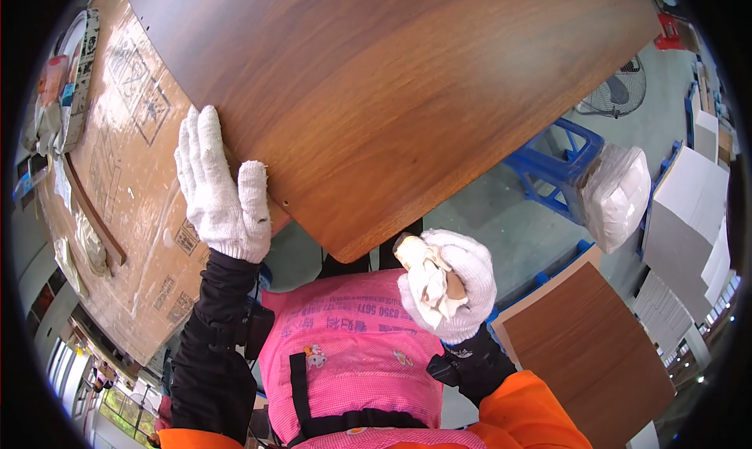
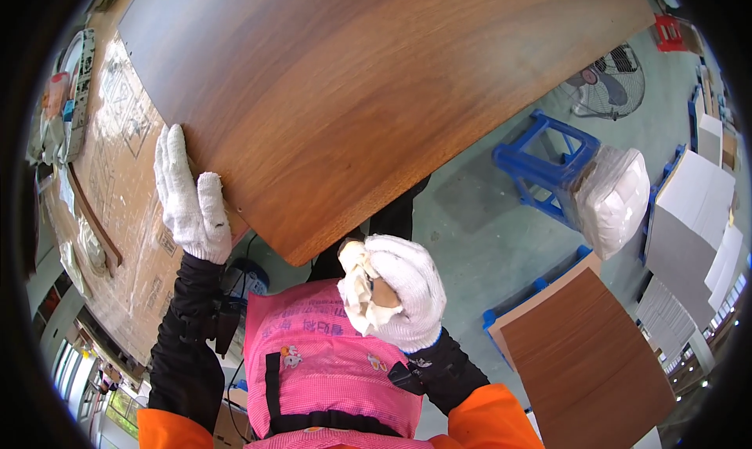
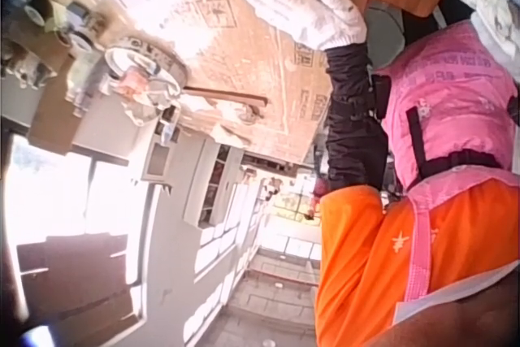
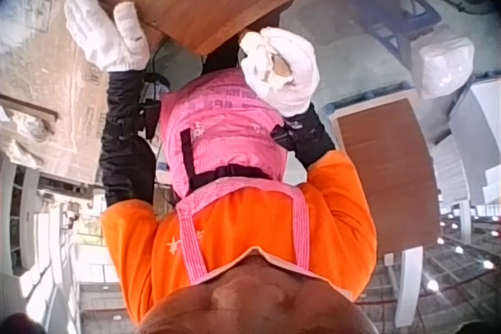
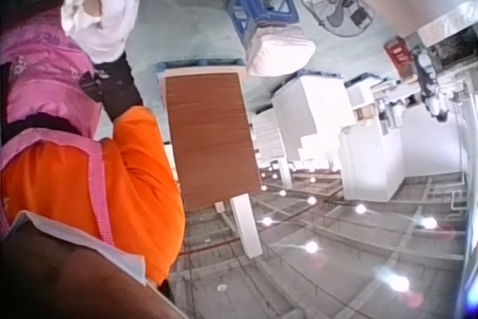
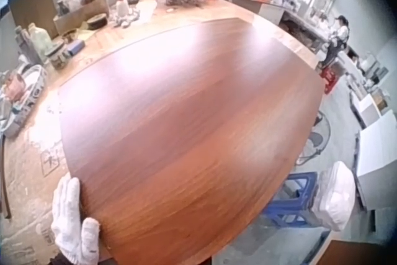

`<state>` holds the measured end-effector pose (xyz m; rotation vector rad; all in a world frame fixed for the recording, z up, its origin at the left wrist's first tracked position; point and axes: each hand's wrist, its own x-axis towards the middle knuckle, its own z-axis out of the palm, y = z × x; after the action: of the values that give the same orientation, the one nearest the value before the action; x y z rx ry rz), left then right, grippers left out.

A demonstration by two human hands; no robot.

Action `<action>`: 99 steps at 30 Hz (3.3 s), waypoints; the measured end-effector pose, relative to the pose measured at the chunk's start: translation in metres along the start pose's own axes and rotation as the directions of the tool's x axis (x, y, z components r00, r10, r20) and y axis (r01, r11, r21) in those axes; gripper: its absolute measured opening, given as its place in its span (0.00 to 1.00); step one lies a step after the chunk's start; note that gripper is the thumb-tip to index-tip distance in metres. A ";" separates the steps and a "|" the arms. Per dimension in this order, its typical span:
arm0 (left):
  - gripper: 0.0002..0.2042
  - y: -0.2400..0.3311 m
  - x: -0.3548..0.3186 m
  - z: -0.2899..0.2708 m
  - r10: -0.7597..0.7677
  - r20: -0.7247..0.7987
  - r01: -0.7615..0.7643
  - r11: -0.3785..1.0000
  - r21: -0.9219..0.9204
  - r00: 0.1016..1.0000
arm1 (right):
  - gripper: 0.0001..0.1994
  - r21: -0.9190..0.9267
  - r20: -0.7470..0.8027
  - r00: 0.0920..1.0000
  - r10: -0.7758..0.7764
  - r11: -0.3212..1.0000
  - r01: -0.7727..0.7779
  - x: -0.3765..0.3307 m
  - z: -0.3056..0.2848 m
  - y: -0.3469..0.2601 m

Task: Applying a stain or finish to the surfaces and edges of wooden panels using a cloth applicator.

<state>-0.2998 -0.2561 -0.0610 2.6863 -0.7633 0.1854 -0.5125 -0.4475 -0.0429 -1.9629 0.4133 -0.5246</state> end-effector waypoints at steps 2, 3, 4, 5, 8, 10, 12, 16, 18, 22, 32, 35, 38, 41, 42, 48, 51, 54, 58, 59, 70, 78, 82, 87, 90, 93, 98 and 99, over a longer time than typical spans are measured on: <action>0.31 0.000 0.000 0.000 0.006 -0.003 -0.006 1.000 -0.005 1.000 | 0.32 0.028 -0.032 0.999 -0.009 1.000 0.010 -0.001 0.000 0.001; 0.31 -0.001 -0.001 0.000 0.003 0.005 -0.003 1.000 -0.002 1.000 | 0.32 0.060 -0.079 0.997 -0.011 0.998 0.016 -0.002 0.000 0.002; 0.31 -0.001 -0.001 0.000 0.005 0.010 -0.005 1.000 0.005 1.000 | 0.32 0.064 -0.079 0.997 -0.009 0.998 0.014 -0.001 0.000 0.003; 0.31 -0.002 -0.001 0.000 0.012 0.003 -0.012 1.000 0.011 1.000 | 0.32 0.022 -0.077 0.997 -0.020 1.000 0.022 -0.001 0.001 0.003; 0.31 -0.003 -0.002 0.001 0.009 0.000 -0.009 1.000 0.012 1.000 | 0.34 -0.057 -0.034 0.998 -0.044 0.997 0.042 0.003 0.001 0.003; 0.31 -0.002 -0.002 0.001 0.006 0.005 -0.006 1.000 0.010 1.000 | 0.33 0.206 0.133 0.989 -0.060 0.978 0.032 0.004 0.004 -0.003; 0.32 -0.001 -0.001 0.000 0.009 0.002 -0.009 1.000 0.003 1.000 | 0.30 0.125 0.120 0.985 -0.120 0.987 0.105 0.004 0.007 -0.013; 0.32 0.000 0.000 0.000 0.016 0.005 -0.016 1.000 0.014 1.000 | 0.30 0.104 -0.095 0.995 0.038 0.994 -0.029 0.014 -0.007 -0.015; 0.32 0.001 0.000 0.000 0.015 0.005 -0.015 1.000 0.017 1.000 | 0.29 -0.181 -0.184 0.974 0.131 0.970 -0.165 0.027 -0.024 -0.007; 0.32 0.000 -0.001 -0.002 0.008 0.019 -0.009 0.999 0.039 1.000 | 0.33 0.063 -0.232 0.919 0.318 0.948 -0.312 0.055 -0.047 0.001; 0.32 -0.002 -0.001 0.002 0.008 0.014 -0.008 0.999 0.046 1.000 | 0.26 0.054 -0.168 0.911 0.376 0.927 -0.372 0.122 -0.112 0.024; 0.32 -0.002 -0.001 0.003 0.004 0.010 -0.004 0.999 0.046 1.000 | 0.27 -0.086 -0.166 0.925 0.342 0.929 -0.360 0.137 -0.124 0.042; 0.32 -0.001 -0.002 0.002 -0.004 0.018 0.003 0.999 0.047 1.000 | 0.26 -0.239 -0.207 0.924 0.321 0.899 -0.366 0.152 -0.128 0.056; 0.32 -0.001 -0.001 0.002 -0.004 0.022 0.003 0.998 0.055 1.000 | 0.24 -0.343 -0.263 0.950 0.167 0.904 -0.254 0.159 -0.125 0.064; 0.32 -0.001 -0.001 0.002 -0.004 0.024 0.003 0.999 0.053 1.000 | 0.24 -0.383 -0.239 0.961 0.138 0.896 -0.224 0.159 -0.123 0.064; 0.33 0.001 0.000 0.001 -0.013 0.039 0.011 0.999 0.048 0.999 | 0.22 -0.457 -0.127 0.989 0.073 0.881 -0.123 0.124 -0.088 0.042; 0.33 0.001 0.000 0.002 -0.011 0.033 0.009 0.998 0.054 0.999 | 0.23 -0.418 -0.075 0.996 0.038 0.906 -0.066 0.097 -0.056 0.023; 0.34 0.000 0.000 0.004 -0.006 -0.003 0.006 0.999 0.034 1.000 | 0.23 -0.406 -0.002 1.000 0.006 0.914 -0.006 0.065 -0.029 0.008; 0.35 -0.003 -0.001 0.006 -0.001 -0.008 0.001 0.999 0.039 1.000 | 0.23 -0.439 0.154 0.987 -0.044 0.892 0.108 0.026 0.007 -0.011; 0.35 -0.004 -0.001 0.007 0.003 0.006 -0.003 0.999 0.045 1.000 | 0.23 -0.444 0.190 0.981 -0.039 0.888 0.121 0.017 0.018 -0.018; 0.33 -0.003 0.000 0.007 -0.006 0.006 0.006 0.999 0.039 1.000 | 0.11 0.258 -0.110 0.952 0.285 0.933 -0.249 0.009 -0.009 -0.024; 0.33 -0.006 -0.001 0.009 0.007 -0.005 -0.007 0.999 0.046 1.000 | 0.11 -0.406 -0.064 0.998 -0.018 0.914 -0.009 0.069 -0.026 0.011; 0.33 -0.006 -0.001 0.007 0.032 -0.009 -0.032 0.999 0.020 0.999 | 0.12 -0.207 0.122 0.960 -0.252 0.940 0.273 0.019 0.034 -0.033; 0.32 -0.005 0.000 0.004 -0.004 0.032 0.003 1.000 0.013 0.999 | 0.15 -0.298 0.011 0.993 -0.117 0.948 0.115 0.039 0.005 -0.002; 0.32 -0.006 0.000 0.004 0.027 0.037 -0.027 1.000 -0.003 0.999 | 0.10 -0.264 -0.238 0.961 -0.140 0.962 0.074 0.104 -0.054 0.051; 0.32 -0.007 0.000 0.005 0.043 0.042 -0.043 0.999 0.002 0.998 | 0.10 -0.359 -0.321 0.947 -0.028 0.928 -0.095 0.162 -0.116 0.079; 0.32 -0.012 0.001 0.007 0.016 0.089 -0.016 1.000 -0.002 0.996 | 0.17 -0.416 -0.334 0.939 -0.088 0.907 -0.063 0.201 -0.151 0.095; 0.32 -0.014 0.002 0.007 -0.021 0.100 0.026 0.999 -0.048 0.995 | 0.16 -0.432 -0.320 0.941 -0.110 0.901 -0.041 0.195 -0.147 0.099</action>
<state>-0.2907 -0.2483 -0.0717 2.6730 -0.7550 0.0266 -0.4309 -0.6976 -0.0401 -2.3148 0.7664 -0.8584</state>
